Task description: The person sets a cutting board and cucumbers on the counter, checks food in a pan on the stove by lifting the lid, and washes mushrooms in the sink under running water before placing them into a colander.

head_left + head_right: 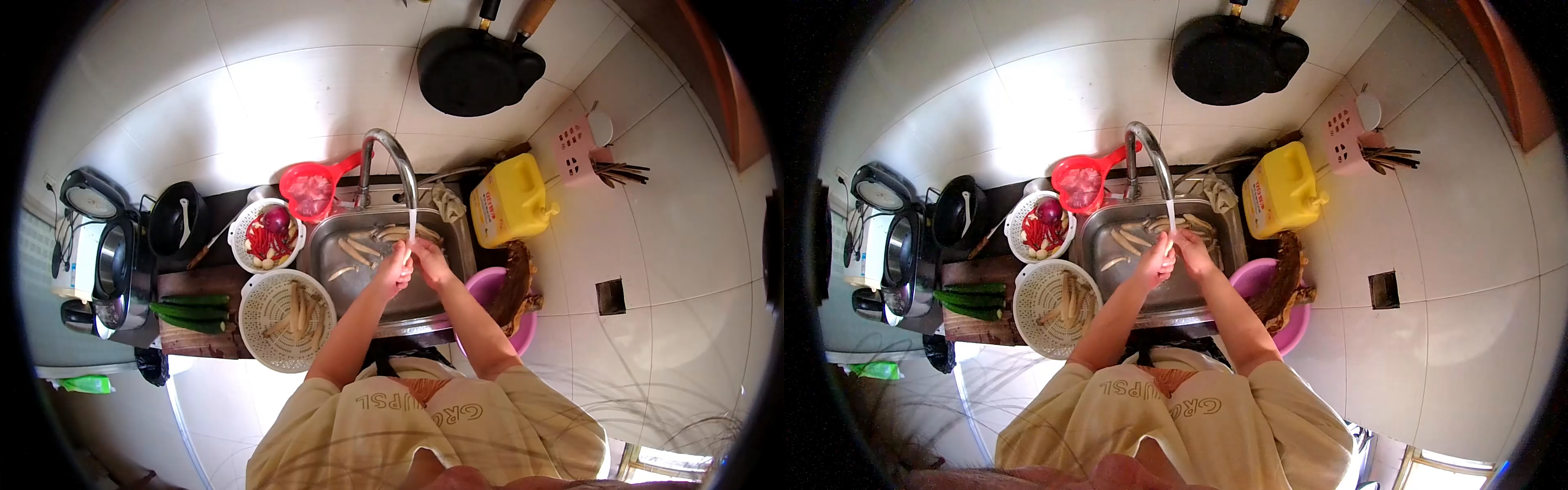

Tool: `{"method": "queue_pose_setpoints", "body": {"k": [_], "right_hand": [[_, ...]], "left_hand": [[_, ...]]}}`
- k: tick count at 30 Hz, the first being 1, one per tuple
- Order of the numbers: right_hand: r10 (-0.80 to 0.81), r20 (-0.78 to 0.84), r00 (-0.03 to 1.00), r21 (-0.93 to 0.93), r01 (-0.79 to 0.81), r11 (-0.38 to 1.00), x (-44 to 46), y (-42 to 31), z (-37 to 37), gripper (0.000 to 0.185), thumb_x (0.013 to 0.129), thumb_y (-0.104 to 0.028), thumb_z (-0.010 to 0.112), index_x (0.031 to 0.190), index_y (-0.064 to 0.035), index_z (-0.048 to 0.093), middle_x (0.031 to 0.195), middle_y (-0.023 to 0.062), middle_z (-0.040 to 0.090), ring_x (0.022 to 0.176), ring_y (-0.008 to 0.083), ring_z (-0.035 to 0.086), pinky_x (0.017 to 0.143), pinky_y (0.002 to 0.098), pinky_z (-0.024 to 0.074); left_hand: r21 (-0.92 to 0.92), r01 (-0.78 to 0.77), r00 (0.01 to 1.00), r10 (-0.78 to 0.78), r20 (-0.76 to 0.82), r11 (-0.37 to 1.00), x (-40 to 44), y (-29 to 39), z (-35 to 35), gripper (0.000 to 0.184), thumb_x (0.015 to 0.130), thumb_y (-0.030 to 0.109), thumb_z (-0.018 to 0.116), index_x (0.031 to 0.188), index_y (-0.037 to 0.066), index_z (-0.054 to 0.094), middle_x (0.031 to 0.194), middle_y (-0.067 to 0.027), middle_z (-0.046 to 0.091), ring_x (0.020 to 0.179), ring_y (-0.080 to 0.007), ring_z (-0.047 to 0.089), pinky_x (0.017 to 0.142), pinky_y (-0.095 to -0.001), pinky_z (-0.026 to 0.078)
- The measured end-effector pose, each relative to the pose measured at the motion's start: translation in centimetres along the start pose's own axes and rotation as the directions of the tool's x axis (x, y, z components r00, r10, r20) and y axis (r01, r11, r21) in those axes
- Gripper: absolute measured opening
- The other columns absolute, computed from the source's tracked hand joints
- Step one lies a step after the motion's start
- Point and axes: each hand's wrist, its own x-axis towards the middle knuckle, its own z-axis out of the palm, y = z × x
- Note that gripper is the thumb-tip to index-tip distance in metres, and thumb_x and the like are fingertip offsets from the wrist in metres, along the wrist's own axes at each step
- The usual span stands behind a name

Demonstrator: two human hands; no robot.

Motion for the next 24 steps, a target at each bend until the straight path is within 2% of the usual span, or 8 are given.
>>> {"method": "queue_pose_setpoints", "body": {"k": [4, 6, 10, 13, 18, 20, 22, 24], "right_hand": [[0.02, 0.13, 0.991, 0.047, -0.027, 0.999, -0.4, -0.5, -0.1, 0.019, 0.084, -0.019, 0.047, 0.087, -0.0037, 0.057, 0.071, 0.0018, 0.057, 0.057, 0.0086, 0.049, 0.053, 0.0201, 0.0397], [-0.004, -0.08, 0.997, -0.006, 0.003, 1.0, 0.1, -0.1, 0.0, 0.02, 0.084, -0.022, 0.048, 0.089, -0.0049, 0.057, 0.073, 0.0019, 0.057, 0.057, 0.0087, 0.049, 0.053, 0.0209, 0.0404], [-0.012, -0.172, 0.985, -0.016, 0.009, 1.0, 0.5, 0.6, 0.3, 0.022, 0.085, -0.024, 0.045, 0.089, -0.0057, 0.057, 0.074, 0.0024, 0.058, 0.059, 0.0098, 0.051, 0.053, 0.0218, 0.0411], [0.102, -0.067, 0.993, 0.103, -0.095, 0.99, 0.0, 0.6, 0.7, 0.022, 0.086, -0.024, 0.043, 0.091, -0.0063, 0.055, 0.078, 0.0035, 0.059, 0.064, 0.0115, 0.053, 0.054, 0.0241, 0.042], [0.193, 0.099, 0.976, 0.488, -0.217, 0.845, 0.3, 4.1, 0.6, 0.028, 0.085, -0.025, 0.042, 0.103, -0.0032, 0.048, 0.089, 0.0081, 0.058, 0.088, 0.0223, 0.055, 0.079, 0.0343, 0.0441], [0.295, 0.162, 0.942, 0.42, -0.336, 0.843, -0.6, 4.5, 1.0, 0.028, 0.085, -0.023, 0.043, 0.103, -0.0027, 0.047, 0.092, 0.009, 0.058, 0.087, 0.0228, 0.055, 0.079, 0.0344, 0.0443], [0.391, 0.209, 0.896, 0.346, -0.442, 0.828, -1.1, 5.2, 0.6, 0.027, 0.084, -0.021, 0.045, 0.104, -0.0023, 0.047, 0.094, 0.0098, 0.057, 0.087, 0.0233, 0.055, 0.079, 0.0345, 0.0444], [0.503, 0.165, 0.849, 0.093, -0.521, 0.849, -0.7, 6.5, -0.1, 0.029, 0.081, -0.017, 0.05, 0.106, -0.0012, 0.047, 0.099, 0.0105, 0.056, 0.087, 0.0233, 0.055, 0.078, 0.0322, 0.0436]], "left_hand": [[0.046, -0.045, 0.992, 0.05, -0.114, 0.998, 0.8, -0.2, 0.9, 0.035, 0.085, 0.042, 0.041, 0.065, 0.014, 0.041, 0.049, 0.0071, 0.031, 0.035, -0.0027, 0.025, 0.032, -0.0174, 0.018], [0.07, -0.241, 0.944, 0.251, -0.216, 0.968, 1.6, -0.7, 1.3, 0.035, 0.085, 0.044, 0.039, 0.067, 0.014, 0.043, 0.049, 0.0071, 0.031, 0.035, -0.0031, 0.025, 0.032, -0.0175, 0.019], [0.271, -0.166, 0.982, 0.184, -0.042, 0.948, 0.7, -0.2, -0.1, 0.032, 0.085, 0.041, 0.042, 0.071, 0.012, 0.047, 0.052, 0.0047, 0.036, 0.04, -0.0041, 0.032, 0.036, -0.0176, 0.025], [0.276, -0.139, 0.957, 0.201, -0.211, 0.951, 0.0, -0.3, -0.7, 0.032, 0.081, 0.039, 0.05, 0.068, 0.01, 0.047, 0.049, 0.0051, 0.036, 0.037, -0.0041, 0.031, 0.035, -0.0196, 0.025], [0.329, -0.228, 0.965, 0.258, -0.05, 0.916, -2.6, -1.5, -4.0, 0.017, 0.077, 0.018, 0.056, 0.088, 0.005, 0.057, 0.068, -0.0022, 0.051, 0.055, -0.0098, 0.05, 0.046, -0.0223, 0.039], [0.402, -0.192, 0.963, 0.251, -0.1, 0.895, -3.3, -1.3, -6.0, 0.018, 0.073, 0.012, 0.059, 0.088, 0.002, 0.059, 0.07, -0.0044, 0.056, 0.058, -0.0113, 0.053, 0.051, -0.0262, 0.043], [0.866, 0.055, 0.914, 0.324, -0.244, 0.497, -5.2, -0.5, -6.4, 0.013, 0.072, 0.008, 0.058, 0.08, -0.002, 0.06, 0.065, -0.0055, 0.057, 0.055, -0.011, 0.054, 0.052, -0.0254, 0.044], [0.863, 0.05, 0.882, 0.384, -0.275, 0.503, -7.3, -0.4, -6.6, 0.012, 0.072, 0.007, 0.058, 0.077, -0.004, 0.059, 0.062, -0.0071, 0.057, 0.052, -0.0108, 0.054, 0.054, -0.0228, 0.044]]}}
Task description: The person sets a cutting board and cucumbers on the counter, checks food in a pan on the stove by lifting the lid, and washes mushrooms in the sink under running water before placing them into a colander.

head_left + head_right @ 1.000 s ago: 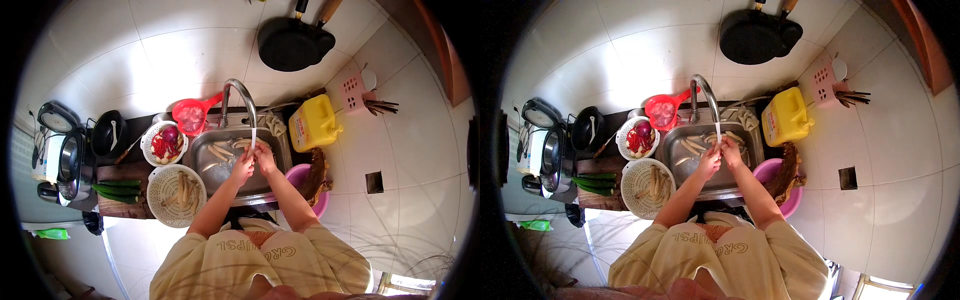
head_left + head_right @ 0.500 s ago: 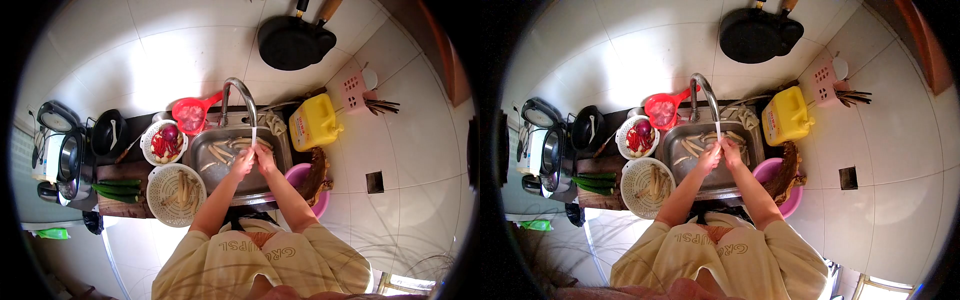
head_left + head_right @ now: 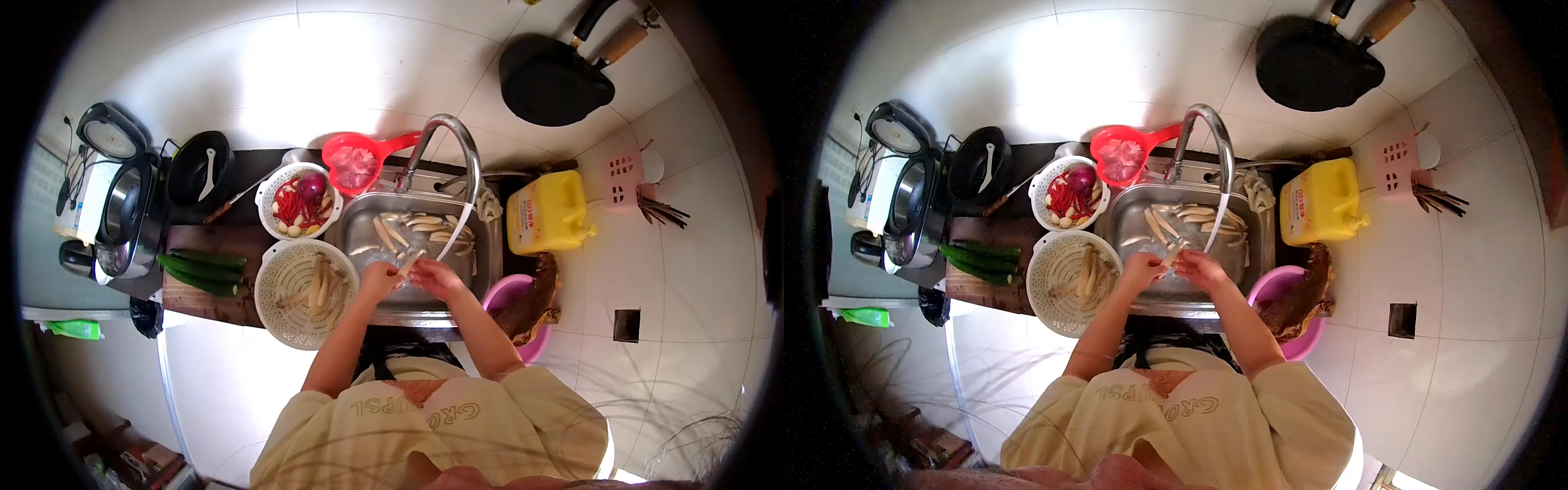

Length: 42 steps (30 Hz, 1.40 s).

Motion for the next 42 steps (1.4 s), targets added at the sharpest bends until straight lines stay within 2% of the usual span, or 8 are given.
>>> {"method": "queue_pose_setpoints", "body": {"k": [4, 9, 20, 23, 26, 29, 32, 42], "right_hand": [[0.098, -0.073, 0.993, -0.339, -0.117, 0.933, 3.8, 0.8, -1.8, 0.034, 0.078, -0.014, 0.053, 0.108, -0.0006, 0.047, 0.101, 0.0096, 0.055, 0.09, 0.0219, 0.054, 0.077, 0.0296, 0.0425], [-0.421, 0.071, 0.904, -0.964, 0.17, 0.203, 11.6, 2.8, -0.3, 0.048, 0.072, -0.017, 0.059, 0.115, -0.0022, 0.042, 0.107, 0.0156, 0.052, 0.098, 0.0258, 0.05, 0.08, 0.0326, 0.0403], [-0.304, 0.072, 0.95, -0.993, 0.04, -0.11, 14.4, 9.0, -2.6, 0.041, 0.074, -0.01, 0.05, 0.114, -0.0041, 0.04, 0.091, 0.0195, 0.056, 0.088, 0.0321, 0.055, 0.073, 0.0386, 0.0434], [-0.094, -0.188, 0.978, -0.763, -0.085, 0.641, 9.8, 6.3, -2.3, 0.028, 0.076, -0.015, 0.051, 0.101, -0.0031, 0.048, 0.079, 0.0117, 0.056, 0.072, 0.0191, 0.057, 0.059, 0.0283, 0.0448], [-0.089, -0.071, 0.994, -0.523, 0.039, 0.852, 6.0, 3.2, -3.2, 0.023, 0.081, -0.023, 0.05, 0.093, -0.0042, 0.051, 0.069, 0.0039, 0.052, 0.057, 0.0088, 0.049, 0.049, 0.0206, 0.0394], [-0.067, -0.072, 0.995, -0.338, 0.039, 0.94, -0.8, -1.4, 0.6, 0.025, 0.084, -0.028, 0.047, 0.093, -0.0054, 0.051, 0.065, 0.0017, 0.049, 0.051, 0.0094, 0.044, 0.046, 0.0219, 0.0379], [-0.058, -0.013, 0.998, -0.236, 0.053, 0.97, -2.8, -2.6, -0.6, 0.025, 0.085, -0.029, 0.045, 0.093, -0.0053, 0.051, 0.068, 0.0023, 0.051, 0.054, 0.0105, 0.047, 0.047, 0.0225, 0.0389], [-0.157, -0.128, 0.979, -0.195, 0.131, 0.972, -4.6, -6.8, -0.2, 0.024, 0.085, -0.029, 0.045, 0.095, -0.0075, 0.048, 0.072, 0.004, 0.055, 0.061, 0.0135, 0.053, 0.055, 0.0264, 0.0449]], "left_hand": [[-0.059, -0.198, 0.946, 0.175, -0.273, 0.978, -3.1, -2.3, -2.7, 0.02, 0.07, 0.015, 0.06, 0.083, 0.0, 0.058, 0.068, -0.0105, 0.059, 0.063, -0.0174, 0.058, 0.056, -0.0297, 0.044], [0.214, -0.017, 0.916, 0.101, -0.389, 0.977, -8.6, -4.4, -9.4, 0.017, 0.069, 0.008, 0.06, 0.083, 0.001, 0.057, 0.076, -0.0113, 0.056, 0.069, -0.0218, 0.056, 0.062, -0.0307, 0.044], [0.344, -0.089, 0.832, 0.259, -0.491, 0.935, -7.2, -3.1, -8.5, 0.026, 0.074, 0.008, 0.055, 0.099, 0.003, 0.051, 0.092, -0.0125, 0.054, 0.076, -0.0259, 0.055, 0.063, -0.0349, 0.044], [-0.172, -0.248, 0.912, 0.17, -0.373, 0.953, -3.8, -1.3, -5.2, 0.036, 0.077, 0.009, 0.053, 0.111, 0.002, 0.041, 0.095, -0.0121, 0.052, 0.075, -0.0192, 0.055, 0.063, -0.0295, 0.044], [-0.066, -0.237, 0.924, 0.204, -0.323, 0.969, 1.8, -2.3, -0.9, 0.047, 0.079, 0.007, 0.051, 0.12, 0.003, 0.029, 0.1, -0.0115, 0.05, 0.08, -0.018, 0.054, 0.062, -0.0272, 0.044], [-0.437, 0.031, 0.977, -0.12, -0.176, 0.899, 4.1, 2.3, 2.0, 0.049, 0.081, 0.01, 0.05, 0.123, 0.006, 0.025, 0.105, -0.0105, 0.047, 0.085, -0.0171, 0.053, 0.066, -0.0301, 0.046], [-0.848, -0.022, 0.979, 0.183, 0.089, 0.53, 6.8, 1.6, 4.2, 0.043, 0.083, 0.011, 0.047, 0.12, 0.005, 0.028, 0.104, -0.0106, 0.049, 0.088, -0.0154, 0.051, 0.058, -0.0263, 0.044], [-0.862, 0.032, 0.972, 0.187, 0.146, 0.506, 7.7, 6.4, 7.6, 0.027, 0.087, 0.031, 0.041, 0.091, 0.005, 0.048, 0.07, -0.0079, 0.056, 0.039, -0.0093, 0.043, 0.03, -0.0229, 0.034]]}}
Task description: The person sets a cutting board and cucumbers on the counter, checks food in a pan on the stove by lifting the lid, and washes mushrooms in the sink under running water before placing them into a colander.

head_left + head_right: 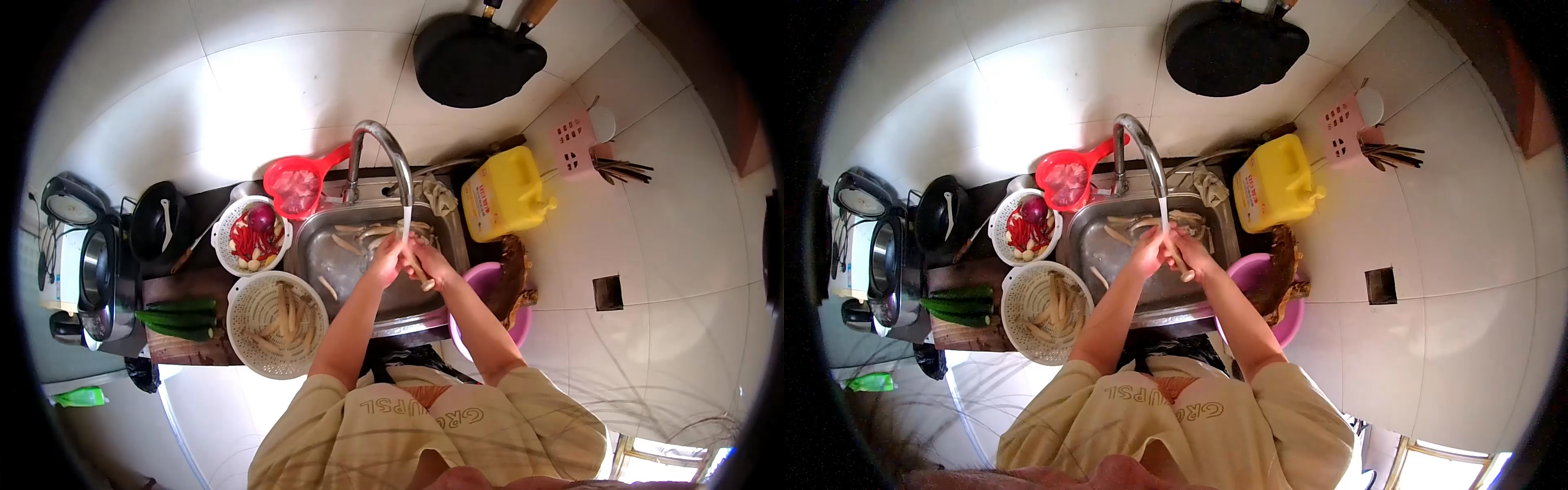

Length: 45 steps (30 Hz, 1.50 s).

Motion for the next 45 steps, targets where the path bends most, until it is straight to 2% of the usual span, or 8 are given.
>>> {"method": "queue_pose_setpoints", "body": {"k": [6, 10, 20, 25, 30, 35, 40, 45], "right_hand": [[-0.031, 0.071, 0.997, 0.026, 0.029, 0.999, -1.7, 0.0, 2.0, 0.026, 0.087, -0.03, 0.042, 0.097, -0.0071, 0.047, 0.073, 0.0036, 0.054, 0.056, 0.011, 0.051, 0.047, 0.0225, 0.0433], [-0.037, 0.077, 0.996, 0.031, 0.035, 0.999, -0.8, -0.1, 1.2, 0.024, 0.086, -0.027, 0.044, 0.098, -0.0066, 0.046, 0.074, 0.0045, 0.054, 0.057, 0.0121, 0.052, 0.049, 0.0241, 0.0454], [-0.076, 0.122, 0.99, -0.001, 0.076, 0.997, -1.6, -0.4, 1.7, 0.024, 0.086, -0.028, 0.044, 0.093, -0.0061, 0.049, 0.069, 0.0044, 0.055, 0.053, 0.0122, 0.052, 0.046, 0.0232, 0.0432], [-0.006, 0.091, 0.996, 0.082, -0.002, 0.997, -1.1, -1.0, 0.3, 0.021, 0.084, -0.024, 0.048, 0.093, -0.0053, 0.051, 0.072, 0.0051, 0.057, 0.055, 0.011, 0.052, 0.046, 0.0215, 0.042], [-0.055, 0.057, 0.997, 0.097, 0.049, 0.994, -1.4, -1.3, 0.2, 0.024, 0.081, -0.017, 0.053, 0.1, -0.0037, 0.053, 0.076, 0.0053, 0.059, 0.053, 0.0092, 0.052, 0.048, 0.0187, 0.0424], [0.028, 0.057, 0.998, -0.503, 0.005, 0.864, -1.3, -5.4, -1.4, 0.034, 0.071, -0.016, 0.064, 0.1, -0.0036, 0.056, 0.084, 0.0051, 0.06, 0.057, 0.01, 0.057, 0.049, 0.0187, 0.0454], [0.127, 0.115, 0.985, -0.356, -0.078, 0.931, -1.1, -7.5, -0.6, 0.027, 0.072, -0.02, 0.064, 0.092, -0.0047, 0.056, 0.085, 0.0037, 0.059, 0.062, 0.0118, 0.058, 0.056, 0.0226, 0.0496], [-0.198, -0.004, 0.98, -0.182, 0.194, 0.964, 1.1, -2.8, 0.4, 0.024, 0.074, -0.018, 0.061, 0.093, -0.0068, 0.053, 0.074, -0.0001, 0.056, 0.062, 0.0072, 0.052, 0.057, 0.0197, 0.0445]], "left_hand": [[0.077, 0.068, 0.976, -0.05, -0.214, 0.995, 0.3, 0.6, 0.8, 0.034, 0.084, 0.038, 0.045, 0.091, 0.005, 0.051, 0.065, -0.0061, 0.057, 0.037, -0.0079, 0.04, 0.03, -0.0208, 0.03], [0.05, -0.048, 0.998, 0.05, -0.04, 0.998, -0.1, -0.5, -0.1, 0.026, 0.086, 0.03, 0.043, 0.095, 0.007, 0.049, 0.067, -0.0035, 0.053, 0.037, -0.0068, 0.036, 0.031, -0.0196, 0.029], [0.221, 0.019, 0.982, 0.024, -0.189, 0.975, 0.7, 0.3, -0.3, 0.023, 0.087, 0.027, 0.042, 0.095, 0.007, 0.048, 0.068, -0.0046, 0.052, 0.039, -0.009, 0.039, 0.031, -0.0227, 0.031], [0.042, -0.013, 0.999, 0.011, 0.049, 0.999, -0.1, -0.3, 0.1, 0.021, 0.087, 0.024, 0.042, 0.095, 0.005, 0.047, 0.074, -0.0071, 0.053, 0.045, -0.0118, 0.045, 0.036, -0.0233, 0.035], [-0.113, -0.107, 0.994, 0.11, 0.021, 0.988, 0.9, 1.2, -1.5, 0.01, 0.083, 0.013, 0.048, 0.088, 0.004, 0.051, 0.082, -0.0081, 0.055, 0.062, -0.0138, 0.053, 0.046, -0.0251, 0.042], [0.192, 0.148, 0.986, -0.159, 0.045, 0.97, -1.0, 4.5, -2.5, 0.019, 0.08, 0.015, 0.053, 0.096, 0.004, 0.051, 0.087, -0.0073, 0.057, 0.07, -0.0182, 0.058, 0.062, -0.0289, 0.05], [0.423, 0.33, 0.901, -0.415, 0.125, 0.844, -2.0, 3.9, -4.4, 0.029, 0.084, 0.027, 0.048, 0.104, 0.006, 0.048, 0.084, -0.0073, 0.059, 0.059, -0.0159, 0.056, 0.052, -0.027, 0.048], [0.174, 0.304, 0.934, -0.329, 0.142, 0.937, -4.6, 3.6, -1.5, 0.028, 0.085, 0.035, 0.043, 0.095, 0.009, 0.048, 0.067, -0.001, 0.051, 0.052, -0.0123, 0.049, 0.046, -0.0254, 0.042]]}}
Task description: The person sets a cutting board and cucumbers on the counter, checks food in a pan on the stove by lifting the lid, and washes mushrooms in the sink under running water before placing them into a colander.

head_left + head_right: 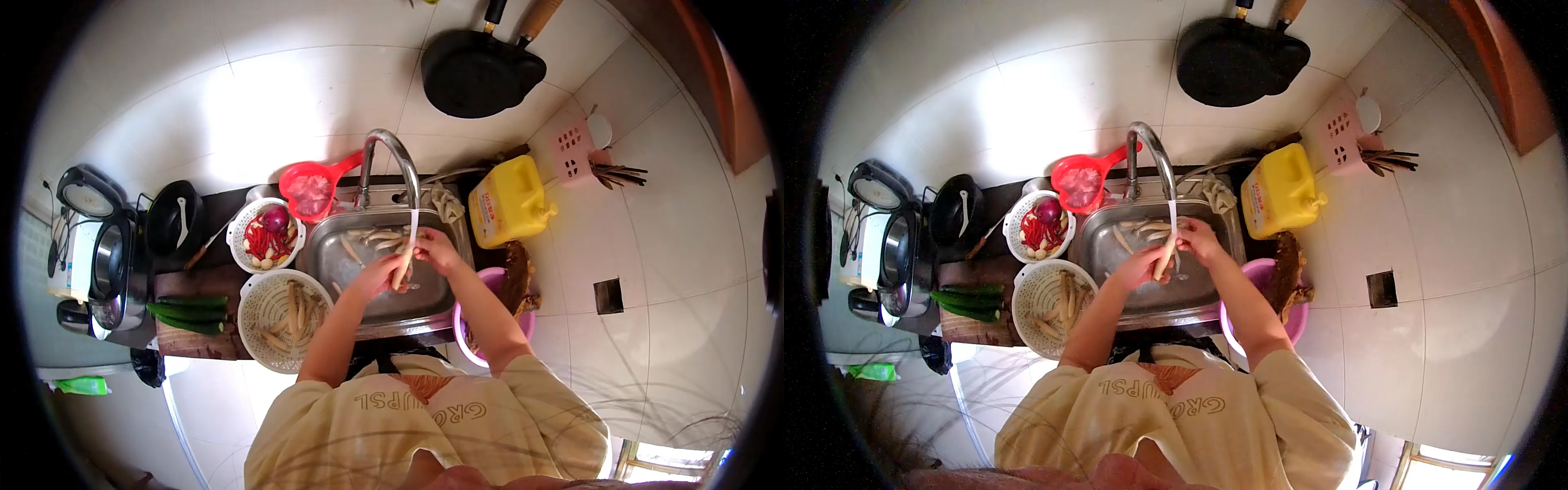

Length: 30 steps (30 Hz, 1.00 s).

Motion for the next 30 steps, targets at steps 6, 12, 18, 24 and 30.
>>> {"method": "queue_pose_setpoints", "body": {"k": [6, 12, 18, 24, 30], "right_hand": [[-0.144, -0.023, 0.989, 0.127, 0.146, 0.981, -0.4, 2.1, 2.2, 0.039, 0.08, -0.011, 0.051, 0.118, -0.0094, 0.04, 0.081, 0.0012, 0.053, 0.064, 0.0085, 0.049, 0.058, 0.0222, 0.0414], [-0.222, 0.14, 0.965, 0.065, 0.214, 0.975, -1.1, 1.1, 1.5, 0.046, 0.078, -0.006, 0.048, 0.122, -0.0059, 0.035, 0.094, 0.004, 0.053, 0.076, 0.0116, 0.05, 0.072, 0.0267, 0.0403], [-0.114, 0.157, 0.981, 0.125, 0.094, 0.988, -1.0, 0.8, 0.6, 0.039, 0.08, -0.01, 0.043, 0.119, -0.0049, 0.039, 0.098, 0.0057, 0.054, 0.08, 0.0139, 0.051, 0.075, 0.0289, 0.0397], [-0.117, 0.071, 0.991, 0.184, 0.102, 0.978, -1.2, 0.7, 0.3, 0.031, 0.085, -0.018, 0.041, 0.112, -0.0043, 0.045, 0.092, 0.0045, 0.055, 0.076, 0.0137, 0.053, 0.071, 0.0286, 0.0418], [-0.194, 0.176, 0.965, 0.173, 0.164, 0.971, -1.6, 0.6, 0.9, 0.023, 0.082, -0.016, 0.049, 0.099, -0.002, 0.052, 0.085, 0.0066, 0.056, 0.073, 0.0162, 0.054, 0.062, 0.0294, 0.0456]], "left_hand": [[-0.151, 0.037, 0.994, -0.052, -0.099, 0.988, 2.1, -0.3, 0.6, 0.026, 0.085, 0.038, 0.042, 0.081, 0.013, 0.045, 0.063, 0.0021, 0.043, 0.049, -0.0078, 0.04, 0.043, -0.0214, 0.035], [-0.214, -0.112, 0.991, 0.094, -0.095, 0.97, 2.7, -0.5, 0.5, 0.026, 0.085, 0.038, 0.042, 0.084, 0.012, 0.045, 0.061, 0.0028, 0.043, 0.049, -0.0073, 0.041, 0.043, -0.0209, 0.035], [0.117, 0.01, 0.991, 0.005, -0.131, 0.993, 3.5, 0.2, 0.5, 0.031, 0.084, 0.041, 0.042, 0.084, 0.01, 0.045, 0.063, 0.0022, 0.044, 0.049, -0.0078, 0.04, 0.044, -0.0223, 0.035], [-0.098, -0.055, 0.995, 0.063, 0.076, 0.994, 3.3, -0.1, 0.2, 0.028, 0.085, 0.036, 0.044, 0.086, 0.008, 0.047, 0.067, 0.0, 0.045, 0.056, -0.009, 0.043, 0.049, -0.0236, 0.037], [-0.031, -0.255, 0.967, 0.254, -0.019, 0.967, 3.6, -1.5, -0.2, 0.012, 0.08, 0.014, 0.053, 0.089, 0.006, 0.051, 0.069, -0.0003, 0.048, 0.065, -0.0103, 0.047, 0.056, -0.0246, 0.04]]}}
